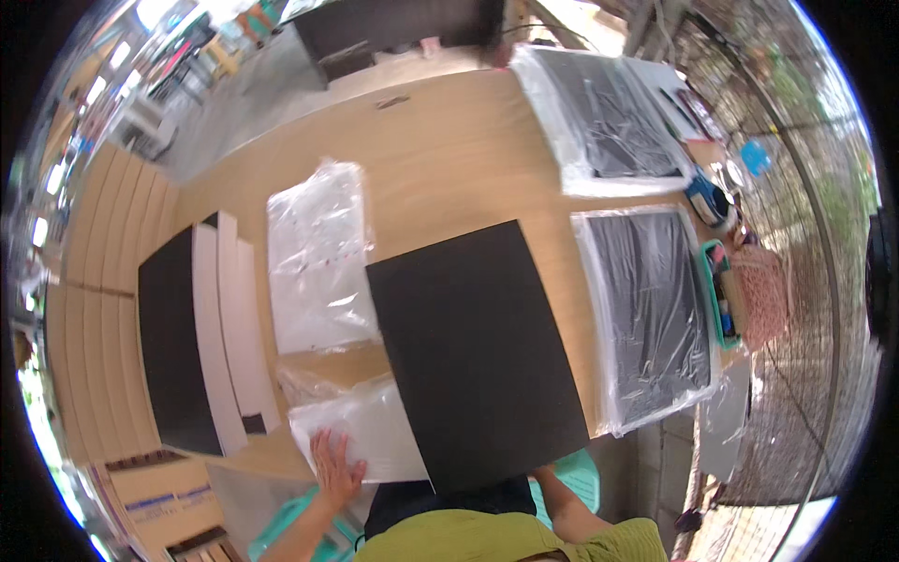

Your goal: The person wraps individual black panels in clear plastic bags by hand at a workstation.

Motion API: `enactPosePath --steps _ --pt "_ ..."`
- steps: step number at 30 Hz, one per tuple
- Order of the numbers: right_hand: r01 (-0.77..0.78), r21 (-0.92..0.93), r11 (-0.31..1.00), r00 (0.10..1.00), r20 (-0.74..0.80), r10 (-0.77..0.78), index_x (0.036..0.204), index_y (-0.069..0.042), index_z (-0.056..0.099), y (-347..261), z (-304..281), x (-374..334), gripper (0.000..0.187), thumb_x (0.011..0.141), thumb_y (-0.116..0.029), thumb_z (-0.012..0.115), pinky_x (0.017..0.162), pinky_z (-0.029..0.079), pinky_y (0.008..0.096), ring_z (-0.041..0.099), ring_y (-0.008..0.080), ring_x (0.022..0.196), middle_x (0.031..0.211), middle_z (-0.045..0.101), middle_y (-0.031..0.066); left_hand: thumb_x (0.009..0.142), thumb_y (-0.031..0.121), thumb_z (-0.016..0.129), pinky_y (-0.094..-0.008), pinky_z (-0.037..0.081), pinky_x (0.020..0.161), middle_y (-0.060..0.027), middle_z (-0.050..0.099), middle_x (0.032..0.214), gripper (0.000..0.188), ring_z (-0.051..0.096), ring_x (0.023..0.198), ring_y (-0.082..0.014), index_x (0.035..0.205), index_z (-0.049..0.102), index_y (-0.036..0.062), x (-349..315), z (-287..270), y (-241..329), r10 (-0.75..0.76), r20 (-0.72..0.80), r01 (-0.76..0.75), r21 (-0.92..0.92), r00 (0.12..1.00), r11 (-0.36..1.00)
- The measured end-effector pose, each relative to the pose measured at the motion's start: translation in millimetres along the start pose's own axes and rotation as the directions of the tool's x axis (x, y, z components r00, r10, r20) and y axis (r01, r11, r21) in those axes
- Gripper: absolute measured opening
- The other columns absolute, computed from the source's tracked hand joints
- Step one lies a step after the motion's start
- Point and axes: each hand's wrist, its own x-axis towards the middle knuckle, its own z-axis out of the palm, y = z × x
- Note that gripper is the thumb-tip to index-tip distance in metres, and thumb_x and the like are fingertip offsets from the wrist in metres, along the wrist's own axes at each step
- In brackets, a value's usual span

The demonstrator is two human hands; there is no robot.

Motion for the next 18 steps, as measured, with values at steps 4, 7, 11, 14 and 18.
enactPosePath --steps 4,7,11,14,18 --pt "0.131 0.033 0.991 0.991 -0.039 -0.130 0.135 -0.014 0.049 -54 -50 13 0.065 0.081 -0.045 0.064 0.099 0.026 0.0614 0.030 0.0340 0.128 0.137 0.043 0.0109 0.089 0.041 0.056 -0.0614 0.024 0.107 -0.0282 0.030 0.143 0.067 0.033 0.128 -0.0494 0.142 0.035 0.0074 10 3 -4 -0.020 -0.042 0.019 -0.036 0.999 0.999" --pt "0.195 -0.026 0.980 0.980 -0.026 -0.196 0.135 -0.014 0.050 -55 -73 5 0.063 0.081 -0.043 0.064 0.097 0.027 0.0599 0.032 0.0332 0.126 0.135 0.045 0.0108 0.086 0.042 0.060 -0.0611 0.025 0.107 -0.0279 0.031 0.142 0.069 0.035 0.127 -0.0495 0.141 0.036 0.0079 9 2 -4 -0.077 -0.069 0.073 -0.061 0.995 0.995" --pt "0.209 -0.143 0.967 0.978 0.035 -0.206 0.133 -0.014 0.051 9 -76 -13 0.061 0.081 -0.041 0.065 0.096 0.029 0.0579 0.035 0.0321 0.122 0.132 0.046 0.0107 0.083 0.041 0.064 -0.0603 0.026 0.107 -0.0263 0.032 0.141 0.070 0.036 0.127 -0.0478 0.140 0.038 0.0080 8 -8 -3 -0.109 -0.060 0.105 -0.061 0.992 0.993" --pt "0.176 -0.223 0.959 0.982 0.113 -0.154 0.133 -0.014 0.052 61 -87 -45 0.059 0.081 -0.039 0.065 0.094 0.031 0.0564 0.036 0.0313 0.120 0.130 0.048 0.0106 0.082 0.042 0.065 -0.0598 0.026 0.108 -0.0249 0.033 0.141 0.071 0.036 0.128 -0.0460 0.139 0.039 0.0077 5 -11 1 -0.146 -0.043 0.143 -0.063 0.988 0.988" --pt "0.153 -0.298 0.942 0.982 0.151 -0.112 0.131 -0.013 0.053 94 -114 -49 0.057 0.081 -0.036 0.065 0.092 0.032 0.0544 0.039 0.0302 0.116 0.127 0.049 0.0105 0.080 0.042 0.066 -0.0593 0.026 0.108 -0.0237 0.034 0.141 0.072 0.036 0.129 -0.0444 0.138 0.042 0.0068 -3 -11 -1 -0.176 -0.033 0.175 -0.052 0.984 0.983"
